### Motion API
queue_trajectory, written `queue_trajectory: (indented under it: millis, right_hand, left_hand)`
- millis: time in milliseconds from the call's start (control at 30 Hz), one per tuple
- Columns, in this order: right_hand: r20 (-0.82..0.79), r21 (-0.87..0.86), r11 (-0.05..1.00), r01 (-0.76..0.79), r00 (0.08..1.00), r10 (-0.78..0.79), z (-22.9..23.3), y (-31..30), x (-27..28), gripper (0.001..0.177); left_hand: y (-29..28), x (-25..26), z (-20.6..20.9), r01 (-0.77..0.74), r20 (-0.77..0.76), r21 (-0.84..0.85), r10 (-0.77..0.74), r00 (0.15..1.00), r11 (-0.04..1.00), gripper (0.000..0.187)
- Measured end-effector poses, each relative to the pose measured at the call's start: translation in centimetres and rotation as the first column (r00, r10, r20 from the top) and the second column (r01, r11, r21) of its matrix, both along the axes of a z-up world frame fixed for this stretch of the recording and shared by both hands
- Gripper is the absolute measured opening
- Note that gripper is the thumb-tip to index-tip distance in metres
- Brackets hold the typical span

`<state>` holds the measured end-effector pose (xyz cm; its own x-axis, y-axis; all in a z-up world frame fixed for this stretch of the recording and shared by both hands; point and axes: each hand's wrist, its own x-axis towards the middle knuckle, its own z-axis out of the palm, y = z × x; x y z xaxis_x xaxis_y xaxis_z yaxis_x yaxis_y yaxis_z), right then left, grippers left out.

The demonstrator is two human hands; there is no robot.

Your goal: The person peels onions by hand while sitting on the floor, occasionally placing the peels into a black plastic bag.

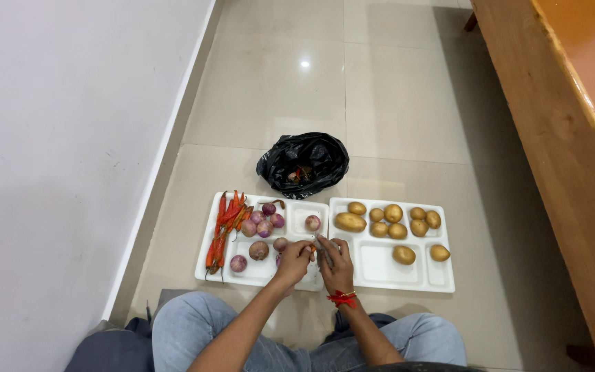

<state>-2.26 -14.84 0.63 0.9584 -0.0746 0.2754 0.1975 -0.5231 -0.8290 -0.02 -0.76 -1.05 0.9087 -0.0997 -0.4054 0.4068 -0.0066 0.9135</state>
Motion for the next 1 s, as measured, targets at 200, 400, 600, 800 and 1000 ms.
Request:
queue_trajectory:
  millis: [200,400,600,800,1000]
  right_hand:
    - [0.062,0.019,0.997,-0.081,0.995,0.079,-0.5,0.1,0.3,0.049]
    - [0.023,0.072,0.993,-0.095,0.995,0.093,-0.3,-0.3,0.7,0.05]
    - [-0.004,0.016,1.0,-0.02,1.0,0.02,0.3,0.0,0.1,0.042]
    - [0.106,0.019,0.998,-0.056,0.993,0.054,0.5,-0.4,-0.1,0.042]
    - [-0.186,0.156,0.985,0.073,0.982,-0.043,-0.1,0.0,0.6,0.039]
  left_hand:
    - [0.5,0.6,1.6,0.124,-0.056,-0.047,-0.127,0.99,0.991,0.025]
    - [0.5,1.2,0.4,0.019,-0.043,-0.167,-0.026,0.999,0.986,0.024]
    - [0.3,0.7,-1.7,0.085,-0.021,-0.139,-0.089,0.996,0.987,0.025]
    - [0.3,1.0,-1.0,0.051,-0.028,-0.113,-0.054,0.998,0.992,0.029]
    - [0.4,0.6,0.9,0.03,-0.129,-0.142,-0.049,0.99,0.989,0.031]
